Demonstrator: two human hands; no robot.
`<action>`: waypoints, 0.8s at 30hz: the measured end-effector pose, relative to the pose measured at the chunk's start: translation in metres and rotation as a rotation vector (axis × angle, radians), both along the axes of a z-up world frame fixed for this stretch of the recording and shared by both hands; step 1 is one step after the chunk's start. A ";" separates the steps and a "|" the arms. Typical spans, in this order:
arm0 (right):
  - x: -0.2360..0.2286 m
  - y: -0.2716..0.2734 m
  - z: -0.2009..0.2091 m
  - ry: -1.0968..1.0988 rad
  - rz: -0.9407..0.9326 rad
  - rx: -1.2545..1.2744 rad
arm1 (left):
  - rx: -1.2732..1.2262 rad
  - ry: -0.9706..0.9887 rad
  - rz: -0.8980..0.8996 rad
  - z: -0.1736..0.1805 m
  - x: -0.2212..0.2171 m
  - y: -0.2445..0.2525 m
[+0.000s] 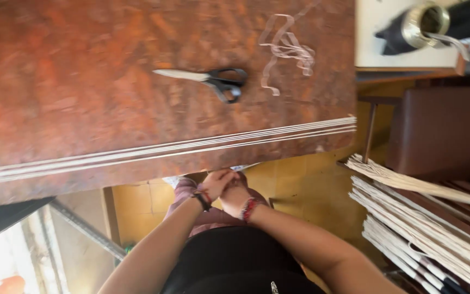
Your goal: Preparing yarn on a wooden frame and measuring and cutting string on a workbench for weaving
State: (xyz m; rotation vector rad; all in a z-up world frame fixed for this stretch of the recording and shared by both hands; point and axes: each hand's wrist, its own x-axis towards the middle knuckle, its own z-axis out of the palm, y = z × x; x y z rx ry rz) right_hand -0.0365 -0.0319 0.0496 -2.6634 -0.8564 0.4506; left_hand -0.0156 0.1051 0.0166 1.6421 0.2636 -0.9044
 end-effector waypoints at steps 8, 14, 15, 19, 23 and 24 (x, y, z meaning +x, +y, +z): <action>0.034 0.082 0.035 0.465 0.181 -0.079 | -0.453 0.520 0.923 0.013 -0.075 0.275; 0.065 0.190 0.105 0.507 0.138 -0.010 | -0.236 0.347 1.546 -0.004 -0.115 0.496; 0.066 0.207 0.119 0.502 0.153 0.007 | -0.158 0.342 1.589 0.001 -0.113 0.520; 0.063 0.277 0.177 0.576 0.248 0.066 | -0.223 0.167 1.544 -0.016 -0.088 0.606; 0.059 0.308 0.190 0.678 0.259 0.054 | -0.428 -0.076 1.365 -0.010 -0.063 0.615; 0.060 0.311 0.190 0.724 0.166 0.097 | 0.147 -0.168 1.177 0.020 -0.050 0.590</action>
